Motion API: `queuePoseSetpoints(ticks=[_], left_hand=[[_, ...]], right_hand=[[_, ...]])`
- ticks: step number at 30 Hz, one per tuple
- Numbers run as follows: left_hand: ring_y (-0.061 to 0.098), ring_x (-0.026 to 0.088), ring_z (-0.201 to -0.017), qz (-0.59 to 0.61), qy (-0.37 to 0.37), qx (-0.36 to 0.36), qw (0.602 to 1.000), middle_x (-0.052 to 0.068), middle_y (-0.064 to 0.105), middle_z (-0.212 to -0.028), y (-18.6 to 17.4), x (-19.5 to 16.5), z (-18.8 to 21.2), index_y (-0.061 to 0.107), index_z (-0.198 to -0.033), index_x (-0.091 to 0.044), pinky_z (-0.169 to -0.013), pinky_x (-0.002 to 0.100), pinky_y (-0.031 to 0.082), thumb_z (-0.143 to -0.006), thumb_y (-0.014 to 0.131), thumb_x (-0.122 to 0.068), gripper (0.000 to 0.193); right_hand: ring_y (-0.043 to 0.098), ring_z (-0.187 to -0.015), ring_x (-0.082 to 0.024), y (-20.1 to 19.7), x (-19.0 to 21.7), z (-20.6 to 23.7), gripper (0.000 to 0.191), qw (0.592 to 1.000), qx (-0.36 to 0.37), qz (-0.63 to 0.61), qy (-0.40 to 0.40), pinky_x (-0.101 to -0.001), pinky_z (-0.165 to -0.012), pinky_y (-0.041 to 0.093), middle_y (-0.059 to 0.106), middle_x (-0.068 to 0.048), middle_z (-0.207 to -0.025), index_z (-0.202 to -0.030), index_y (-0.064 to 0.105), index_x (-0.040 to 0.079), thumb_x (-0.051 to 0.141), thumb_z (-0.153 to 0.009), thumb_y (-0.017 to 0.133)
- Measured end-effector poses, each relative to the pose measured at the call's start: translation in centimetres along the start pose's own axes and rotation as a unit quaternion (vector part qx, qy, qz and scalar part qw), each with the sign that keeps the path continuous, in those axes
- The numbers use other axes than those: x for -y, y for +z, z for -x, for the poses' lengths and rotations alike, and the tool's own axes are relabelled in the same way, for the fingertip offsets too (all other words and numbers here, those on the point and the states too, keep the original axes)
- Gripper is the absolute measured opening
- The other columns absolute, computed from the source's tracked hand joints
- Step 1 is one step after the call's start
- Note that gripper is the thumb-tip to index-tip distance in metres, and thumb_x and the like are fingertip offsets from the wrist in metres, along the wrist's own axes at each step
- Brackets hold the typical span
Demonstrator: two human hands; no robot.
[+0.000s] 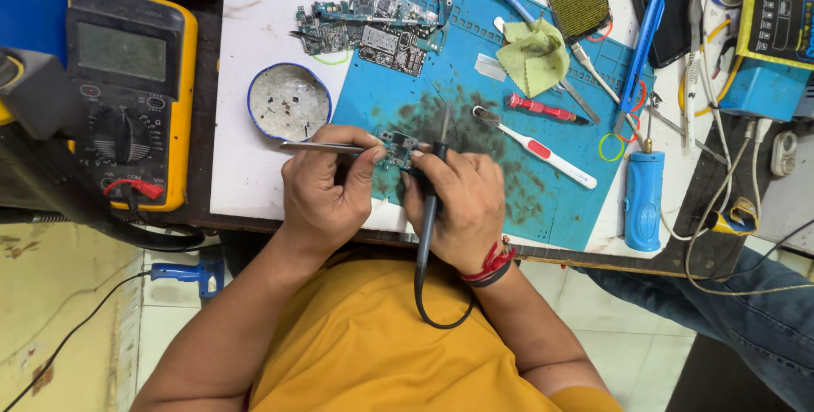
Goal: The person repairs a small circuit board at a workbench. They hold the board with tweezers while heating it with a hot air gun, dip the board into a small container of flux, and then work on the board with a handheld probe tool, repositioning it repeatedly on the anti-static mat.
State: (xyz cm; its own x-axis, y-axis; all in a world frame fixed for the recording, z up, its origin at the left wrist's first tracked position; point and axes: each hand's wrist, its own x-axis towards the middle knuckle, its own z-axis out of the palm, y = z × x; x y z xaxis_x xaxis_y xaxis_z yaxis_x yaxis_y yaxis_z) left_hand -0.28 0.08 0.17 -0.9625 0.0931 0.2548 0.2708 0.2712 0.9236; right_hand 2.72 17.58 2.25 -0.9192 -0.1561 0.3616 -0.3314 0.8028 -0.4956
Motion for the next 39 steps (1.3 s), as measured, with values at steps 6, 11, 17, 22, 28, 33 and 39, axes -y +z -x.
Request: queuePoseSetpoints(ticks=[6, 11, 17, 22, 28, 33, 39], left_hand=[[0.065, 0.01, -0.07, 0.012, -0.013, -0.008, 1.0, 0.006, 0.07, -0.093, 0.0, -0.1, 0.2, 0.062, -0.108, -0.001, -0.064, 0.025, 0.051, -0.104, 0.071, -0.008, 0.011], [0.064, 0.01, -0.068, 0.015, -0.021, -0.004, 1.0, 0.005, 0.07, -0.09, -0.1, 0.0, 0.1, 0.063, -0.107, -0.002, -0.063, 0.025, 0.051, -0.104, 0.071, -0.008, 0.01], [0.068, 0.013, -0.07, 0.0, -0.006, 0.013, 1.0, 0.006, 0.071, -0.09, -0.1, 0.2, -0.1, 0.063, -0.108, -0.003, -0.063, 0.027, 0.052, -0.104, 0.071, -0.01, 0.012], [0.068, 0.014, -0.068, -0.013, -0.006, 0.019, 1.0, 0.006, 0.071, -0.088, 0.0, 0.1, -0.1, 0.063, -0.106, -0.003, -0.062, 0.029, 0.052, -0.103, 0.072, -0.01, 0.012], [0.067, 0.013, -0.069, -0.017, 0.001, 0.017, 1.0, 0.006, 0.07, -0.088, 0.1, 0.1, -0.3, 0.063, -0.106, -0.003, -0.062, 0.028, 0.052, -0.103, 0.072, -0.01, 0.012], [0.066, 0.013, -0.067, -0.017, 0.001, 0.021, 1.0, 0.006, 0.07, -0.088, 0.1, 0.1, -0.3, 0.063, -0.106, -0.003, -0.061, 0.028, 0.051, -0.103, 0.072, -0.009, 0.012], [0.066, 0.013, -0.067, -0.015, -0.003, 0.023, 1.0, 0.006, 0.07, -0.088, 0.1, 0.0, -0.3, 0.063, -0.106, -0.004, -0.061, 0.028, 0.051, -0.103, 0.072, -0.009, 0.012]], right_hand=[[0.064, -0.084, -0.031, 0.1, -0.4, 1.0, 0.039, 1.0, -0.024, 0.013, 0.012, -0.0424, -0.077, 0.047, 0.069, -0.008, -0.098, -0.117, 0.065, 0.004, 0.02, -0.086, 0.085], [0.063, -0.07, -0.021, 1.4, -0.9, 2.1, 0.055, 0.959, -0.114, -0.233, 0.117, -0.0288, -0.062, 0.051, 0.067, -0.013, -0.097, -0.124, 0.044, -0.003, 0.027, -0.092, 0.078], [0.068, -0.07, -0.025, 0.4, -2.1, 3.6, 0.018, 0.987, -0.085, -0.122, 0.061, -0.0325, -0.066, 0.05, 0.069, -0.011, -0.083, -0.11, 0.067, -0.003, 0.011, -0.099, 0.069], [0.066, -0.07, -0.025, 0.6, -2.2, 3.4, 0.009, 0.979, -0.081, -0.182, 0.038, -0.0331, -0.065, 0.05, 0.068, -0.013, -0.085, -0.098, 0.063, 0.0, 0.008, -0.097, 0.065], [0.067, -0.07, -0.026, 0.5, -1.8, 2.7, 0.008, 0.981, -0.064, -0.18, 0.035, -0.0338, -0.065, 0.051, 0.069, -0.012, -0.085, -0.096, 0.062, 0.0, 0.008, -0.096, 0.066], [0.067, -0.07, -0.026, 0.4, -1.6, 2.3, 0.007, 0.983, -0.052, -0.173, 0.03, -0.0342, -0.066, 0.052, 0.07, -0.012, -0.086, -0.096, 0.062, 0.001, 0.006, -0.095, 0.066], [0.067, -0.07, -0.027, 0.1, -1.4, 2.1, 0.006, 0.985, -0.048, -0.166, 0.024, -0.0345, -0.066, 0.052, 0.07, -0.012, -0.086, -0.096, 0.063, 0.001, 0.005, -0.095, 0.067]])
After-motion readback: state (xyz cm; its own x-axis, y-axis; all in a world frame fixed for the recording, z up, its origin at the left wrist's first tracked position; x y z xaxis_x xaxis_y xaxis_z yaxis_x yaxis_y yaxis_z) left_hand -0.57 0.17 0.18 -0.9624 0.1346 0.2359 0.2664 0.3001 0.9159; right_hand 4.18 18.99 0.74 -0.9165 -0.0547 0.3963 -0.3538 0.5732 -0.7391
